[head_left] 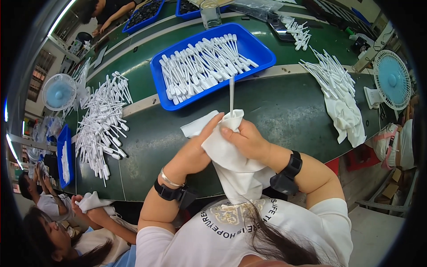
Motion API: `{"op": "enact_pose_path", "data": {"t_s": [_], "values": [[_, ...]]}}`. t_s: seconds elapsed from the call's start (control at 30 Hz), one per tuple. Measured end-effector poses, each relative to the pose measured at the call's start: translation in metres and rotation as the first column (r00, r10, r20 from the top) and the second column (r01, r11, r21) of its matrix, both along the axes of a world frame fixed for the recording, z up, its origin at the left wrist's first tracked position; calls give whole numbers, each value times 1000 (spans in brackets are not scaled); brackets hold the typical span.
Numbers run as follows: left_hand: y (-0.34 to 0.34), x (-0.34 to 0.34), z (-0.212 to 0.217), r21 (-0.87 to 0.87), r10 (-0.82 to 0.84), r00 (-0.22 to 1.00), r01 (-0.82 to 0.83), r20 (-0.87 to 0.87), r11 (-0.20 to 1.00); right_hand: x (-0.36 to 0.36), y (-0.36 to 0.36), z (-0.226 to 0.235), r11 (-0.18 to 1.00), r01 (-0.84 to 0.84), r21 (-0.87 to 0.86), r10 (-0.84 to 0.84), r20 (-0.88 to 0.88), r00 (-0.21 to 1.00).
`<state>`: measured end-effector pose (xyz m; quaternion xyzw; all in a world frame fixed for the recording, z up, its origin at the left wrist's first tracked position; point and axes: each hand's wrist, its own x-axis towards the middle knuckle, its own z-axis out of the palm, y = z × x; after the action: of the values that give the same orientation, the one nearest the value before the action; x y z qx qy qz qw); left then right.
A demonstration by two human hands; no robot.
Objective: The person picks up a swab from a pile, wipes the tip and handle with a cloth, and places it into a blue tray.
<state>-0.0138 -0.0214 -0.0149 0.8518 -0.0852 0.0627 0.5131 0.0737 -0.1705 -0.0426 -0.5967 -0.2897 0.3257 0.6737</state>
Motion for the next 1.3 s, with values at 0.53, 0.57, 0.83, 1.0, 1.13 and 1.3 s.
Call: {"op": "enact_pose_path", "data": {"t_s": [0.53, 0.57, 0.83, 1.0, 1.13, 1.3], "values": [[33, -4, 3, -832, 364, 928, -258, -73, 492, 12, -8, 24, 975, 65, -213, 23, 385, 923], [28, -4, 2, -834, 365, 928, -257, -72, 488, 9, -4, 19, 970, 126, -210, 11, 551, 834], [-11, -10, -2, -650, 258, 963, -242, -73, 721, -3, 1, 15, 976, 31, -214, 134, 711, 690], [14, -10, 1, -801, 370, 928, -250, -38, 544, 2, -5, 24, 990, -59, -131, 113, 458, 882], [18, -6, 3, -885, 448, 893, -172, 46, 433, -2, -4, 26, 1000, -24, 1, 23, 186, 982], [3, -10, -1, -784, 387, 916, -163, 104, 599, 10, -6, 13, 999, 47, 24, -43, -152, 987]]}}
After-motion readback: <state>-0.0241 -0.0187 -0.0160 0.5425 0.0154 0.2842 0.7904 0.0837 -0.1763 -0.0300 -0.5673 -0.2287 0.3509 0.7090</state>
